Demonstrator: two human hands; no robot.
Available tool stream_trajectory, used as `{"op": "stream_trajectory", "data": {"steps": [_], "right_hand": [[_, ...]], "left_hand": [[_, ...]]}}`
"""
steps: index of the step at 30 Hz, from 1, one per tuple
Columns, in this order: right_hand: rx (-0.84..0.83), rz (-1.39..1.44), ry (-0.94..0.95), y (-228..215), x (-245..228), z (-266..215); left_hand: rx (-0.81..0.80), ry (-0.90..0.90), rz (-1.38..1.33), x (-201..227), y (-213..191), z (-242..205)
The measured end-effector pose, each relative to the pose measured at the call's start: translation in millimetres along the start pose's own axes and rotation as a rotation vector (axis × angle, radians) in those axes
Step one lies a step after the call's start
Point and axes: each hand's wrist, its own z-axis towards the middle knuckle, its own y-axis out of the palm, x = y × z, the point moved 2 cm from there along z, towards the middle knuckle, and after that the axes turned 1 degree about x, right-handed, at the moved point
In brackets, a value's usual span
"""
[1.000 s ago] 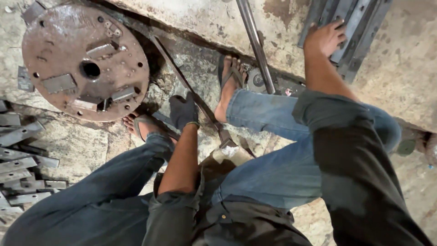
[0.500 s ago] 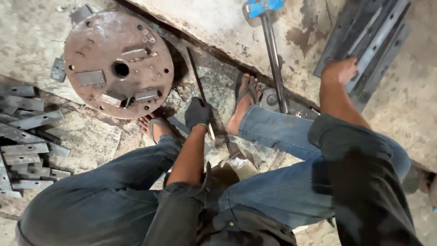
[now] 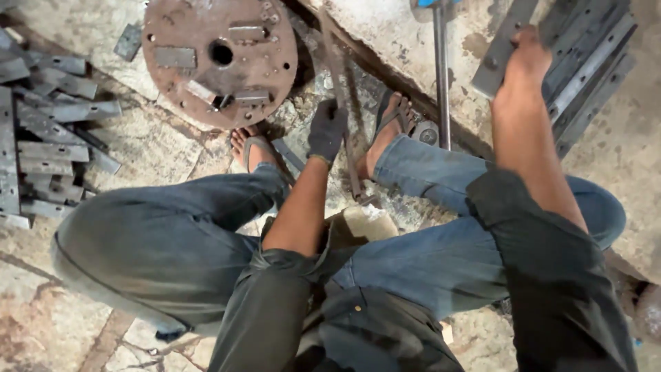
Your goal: Using a circular metal jig and a hammer to shape and align metal hinge components on a workshop floor.
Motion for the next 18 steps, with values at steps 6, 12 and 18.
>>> {"op": "stream_trajectory", "data": {"steps": [6,12,18], "right_hand": [[-0.336,-0.135,-0.228,48,-112,-208],[-0.575,-0.113,-0.407,41,-87,-276],[-0.717,-0.163,-0.39,56,-66,-318]], "left_hand": [[-0.076,-0.096,-0.525,146,-18,7],[-0.198,0.121,-0.761,264,-49,-20],[-0.211,0.134,-0.806,291,-81,-60]]}}
